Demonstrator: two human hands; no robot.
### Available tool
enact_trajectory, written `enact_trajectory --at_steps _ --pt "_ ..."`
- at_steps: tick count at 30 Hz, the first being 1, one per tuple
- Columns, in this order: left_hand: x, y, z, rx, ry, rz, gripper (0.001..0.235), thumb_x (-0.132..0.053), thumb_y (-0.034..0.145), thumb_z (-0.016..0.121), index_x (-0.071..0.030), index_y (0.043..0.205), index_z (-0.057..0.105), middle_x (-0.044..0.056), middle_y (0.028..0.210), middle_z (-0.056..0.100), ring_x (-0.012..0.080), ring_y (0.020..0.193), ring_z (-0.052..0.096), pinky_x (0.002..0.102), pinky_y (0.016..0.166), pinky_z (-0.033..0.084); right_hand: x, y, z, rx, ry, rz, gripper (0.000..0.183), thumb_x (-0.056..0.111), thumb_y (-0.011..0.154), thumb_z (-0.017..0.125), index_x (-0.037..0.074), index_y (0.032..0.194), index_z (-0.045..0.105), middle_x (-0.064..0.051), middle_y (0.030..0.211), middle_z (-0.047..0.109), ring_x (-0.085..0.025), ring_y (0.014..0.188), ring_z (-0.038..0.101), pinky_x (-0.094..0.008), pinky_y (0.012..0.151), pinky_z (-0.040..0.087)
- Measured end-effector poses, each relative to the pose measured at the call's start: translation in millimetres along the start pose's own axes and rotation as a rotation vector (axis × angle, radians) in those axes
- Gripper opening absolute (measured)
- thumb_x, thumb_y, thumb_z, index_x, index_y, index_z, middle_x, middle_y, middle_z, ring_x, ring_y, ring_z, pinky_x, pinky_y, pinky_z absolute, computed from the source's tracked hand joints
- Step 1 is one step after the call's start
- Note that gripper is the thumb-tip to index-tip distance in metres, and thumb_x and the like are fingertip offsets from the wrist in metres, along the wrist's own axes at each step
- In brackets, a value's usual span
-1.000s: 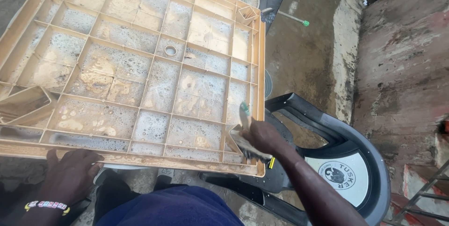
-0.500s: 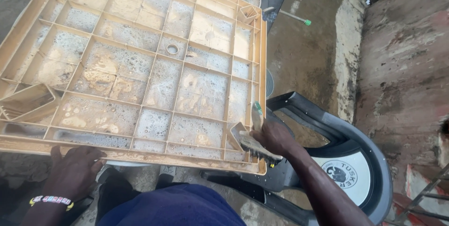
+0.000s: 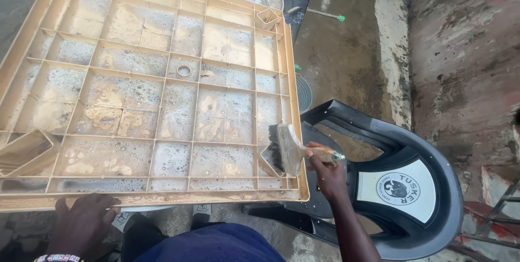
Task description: The person cleans the underside of a plastic table using a brush and a small scraping tool while it is propped up.
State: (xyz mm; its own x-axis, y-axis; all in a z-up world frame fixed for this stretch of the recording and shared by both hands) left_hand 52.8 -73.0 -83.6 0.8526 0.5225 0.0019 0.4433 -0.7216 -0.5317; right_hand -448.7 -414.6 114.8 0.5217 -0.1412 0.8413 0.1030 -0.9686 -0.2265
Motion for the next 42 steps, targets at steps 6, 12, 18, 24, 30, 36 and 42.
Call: enact_trajectory --at_steps 6,12,18,24,30,36,42 --pt "1 2 -1 0.079 -0.059 0.0 0.037 -0.06 0.102 0.043 -0.051 0.127 0.07 -0.025 0.144 0.067 0.0055 0.149 0.052 0.055 0.137 0.017 40 -25 -22 0.11 -0.234 0.199 0.028 0.026 0.097 0.071 0.017 0.122 0.08 -0.008 0.133 0.077 -0.024 0.085 0.072 -0.036 0.068 0.063" --pt "6 10 10 0.018 -0.05 0.018 0.038 -0.063 0.1 0.043 -0.054 0.125 0.07 -0.026 0.142 0.067 0.0051 0.149 0.053 0.055 0.135 0.021 76 -27 -30 0.467 -0.639 0.357 0.057 0.038 0.097 0.068 0.03 0.154 0.063 -0.005 0.142 0.077 -0.024 0.109 0.079 -0.037 0.079 0.061" --pt "-3 -3 -6 0.029 -0.086 0.003 0.036 -0.054 0.104 0.041 -0.05 0.122 0.071 -0.024 0.137 0.07 0.0066 0.142 0.057 0.055 0.135 0.019 51 -2 -28 0.485 -0.904 0.414 0.012 0.012 0.1 0.059 0.014 0.111 0.061 -0.009 0.091 0.073 -0.02 0.076 0.065 -0.033 0.063 0.052" --pt "-3 -4 -8 0.006 -0.112 -0.005 0.037 -0.054 0.103 0.04 -0.049 0.121 0.071 -0.024 0.137 0.069 0.0052 0.141 0.057 0.058 0.138 0.015 45 13 3 0.517 -1.08 0.098 0.043 0.034 0.107 0.056 0.034 0.149 0.064 0.005 0.099 0.084 -0.006 0.055 0.056 -0.018 0.054 0.048" --pt "-2 -2 -3 -0.008 -0.086 0.0 0.036 -0.055 0.102 0.039 -0.05 0.121 0.07 -0.025 0.133 0.07 0.0037 0.137 0.061 0.058 0.139 0.016 33 -30 50 0.504 -1.218 0.064 0.028 0.029 0.114 0.039 0.025 0.136 0.056 -0.001 0.088 0.075 -0.018 0.076 0.072 -0.036 0.074 0.066" --pt "5 5 11 -0.013 -0.081 -0.02 0.034 -0.057 0.101 0.043 -0.054 0.121 0.071 -0.029 0.137 0.069 0.0003 0.145 0.055 0.053 0.137 0.017 4 -13 26 0.325 -0.972 0.193 0.051 0.045 0.105 0.058 0.034 0.155 0.053 -0.002 0.117 0.081 -0.015 0.089 0.08 -0.032 0.078 0.068" --pt "5 6 10 -0.003 -0.043 -0.003 0.037 -0.057 0.102 0.043 -0.053 0.126 0.069 -0.023 0.14 0.067 0.0056 0.143 0.058 0.054 0.135 0.02 27 -37 -23 0.195 -0.996 0.193 0.05 0.051 0.101 0.054 0.045 0.151 0.06 0.002 0.12 0.084 -0.02 0.095 0.082 -0.038 0.075 0.064"
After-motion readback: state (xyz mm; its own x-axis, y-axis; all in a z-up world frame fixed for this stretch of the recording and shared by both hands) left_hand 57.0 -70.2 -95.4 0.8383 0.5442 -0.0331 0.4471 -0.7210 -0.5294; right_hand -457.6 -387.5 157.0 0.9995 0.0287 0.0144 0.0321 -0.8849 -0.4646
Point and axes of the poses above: each hand's wrist, its own y-axis towards the middle knuckle, its own z-axis out of the palm, x = y × z, the point moved 10 cm from there along y, towards the middle knuckle
